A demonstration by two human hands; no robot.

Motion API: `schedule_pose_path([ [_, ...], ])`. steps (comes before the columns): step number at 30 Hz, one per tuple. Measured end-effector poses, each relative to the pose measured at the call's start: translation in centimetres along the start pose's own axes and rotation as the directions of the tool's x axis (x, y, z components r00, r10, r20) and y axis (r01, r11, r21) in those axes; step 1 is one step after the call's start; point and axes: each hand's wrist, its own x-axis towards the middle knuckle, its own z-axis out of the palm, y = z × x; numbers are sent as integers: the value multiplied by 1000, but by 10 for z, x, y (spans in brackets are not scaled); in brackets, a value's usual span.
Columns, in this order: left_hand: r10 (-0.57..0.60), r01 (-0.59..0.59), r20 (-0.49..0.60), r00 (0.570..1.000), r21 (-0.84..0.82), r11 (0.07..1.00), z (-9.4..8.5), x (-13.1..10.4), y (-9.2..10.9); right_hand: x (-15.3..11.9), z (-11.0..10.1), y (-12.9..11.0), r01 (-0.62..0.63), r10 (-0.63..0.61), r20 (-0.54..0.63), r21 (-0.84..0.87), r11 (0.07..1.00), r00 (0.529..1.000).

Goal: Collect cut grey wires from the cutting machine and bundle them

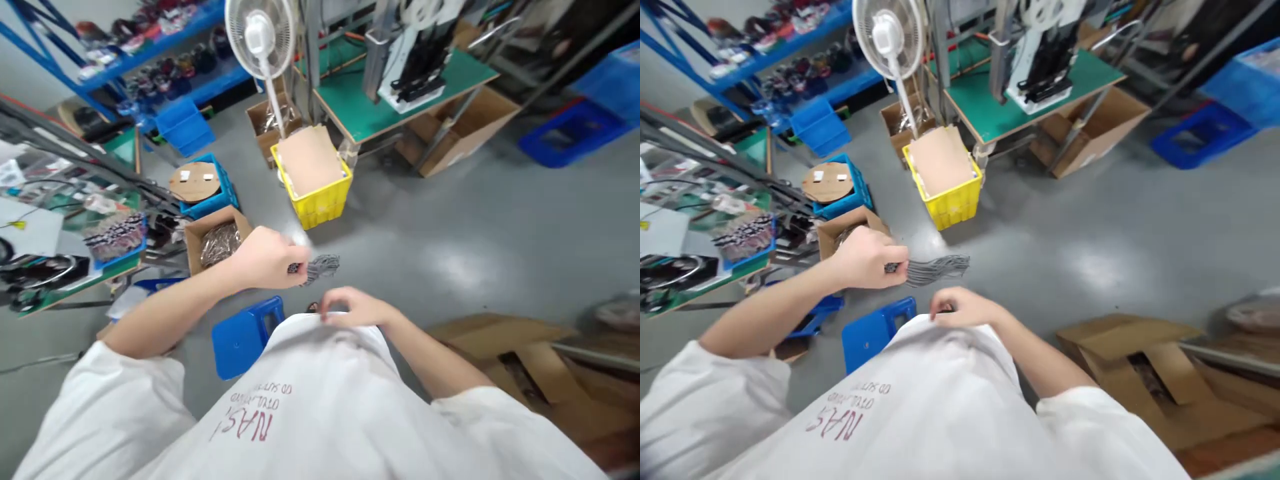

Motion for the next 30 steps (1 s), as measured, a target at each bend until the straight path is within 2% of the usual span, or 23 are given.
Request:
schedule_pose_path([
  [1, 114, -114, 42, 993, -7, 993, -2, 22, 2, -19, -22, -8, -11, -10, -196, -106, 994, 981],
  [2, 227, -226, 81, 971, -17, 974, -4, 45, 6, -34, -42, -20, -19, -57, -354, -208, 978, 933],
  [3, 338, -337, 115, 934, -28, 941, -8, 70, 12, -45, -59, -34, -14, -128, -462, -292, 956, 878],
  [4, 442, -442, 141, 886, -38, 896, -12, 96, 22, -51, -75, -48, 14, -195, -497, -345, 939, 846],
  [5, 537, -537, 159, 829, -45, 842, -18, 121, 33, -55, -88, -63, 57, -229, -466, -354, 933, 855],
  [6, 618, -619, 175, 767, -53, 783, -25, 146, 46, -56, -98, -76, 110, -247, -394, -338, 935, 885],
  [8, 723, -726, 208, 659, -76, 684, -42, 190, 76, -57, -113, -97, 212, -271, -206, -267, 940, 940],
  [10, 777, -777, 234, 584, -115, 619, -61, 227, 105, -65, -121, -108, 298, -314, -88, -155, 942, 945],
  [11, 799, -796, 234, 554, -135, 591, -69, 243, 119, -73, -124, -111, 342, -349, -88, -88, 936, 933],
  [13, 854, -842, 193, 483, -167, 514, -83, 271, 143, -98, -127, -113, 423, -414, -147, 34, 905, 898],
  [15, 907, -888, 147, 394, -195, 417, -90, 294, 163, -129, -127, -115, 474, -448, -217, 81, 877, 867],
  [18, 957, -916, 91, 277, -277, 291, -89, 324, 193, -171, -123, -122, 427, -392, -346, 29, 904, 852],
  [19, 966, -915, 56, 252, -311, 256, -88, 333, 204, -182, -121, -124, 399, -356, -434, 8, 917, 827],
  [21, 978, -906, -12, 210, -379, 190, -84, 354, 226, -200, -119, -125, 360, -287, -619, -7, 933, 731],
  [24, 983, -866, -42, 179, -480, 137, -76, 393, 256, -221, -124, -120, 393, -230, -801, 7, 919, 553],
  [26, 971, -813, -123, 207, -574, 101, -61, 426, 270, -237, -133, -116, 432, -200, -879, 7, 902, 432],
  [27, 945, -775, -217, 245, -629, 56, -49, 442, 276, -246, -139, -113, 448, -185, -914, -3, 894, 362],
  [28, 893, -728, -335, 300, -685, -12, -32, 456, 281, -257, -146, -111, 460, -170, -944, -21, 888, 284],
  [30, 737, -616, -511, 443, -770, -164, 14, 477, 294, -280, -162, -106, 457, -149, -983, -83, 885, 109],
])
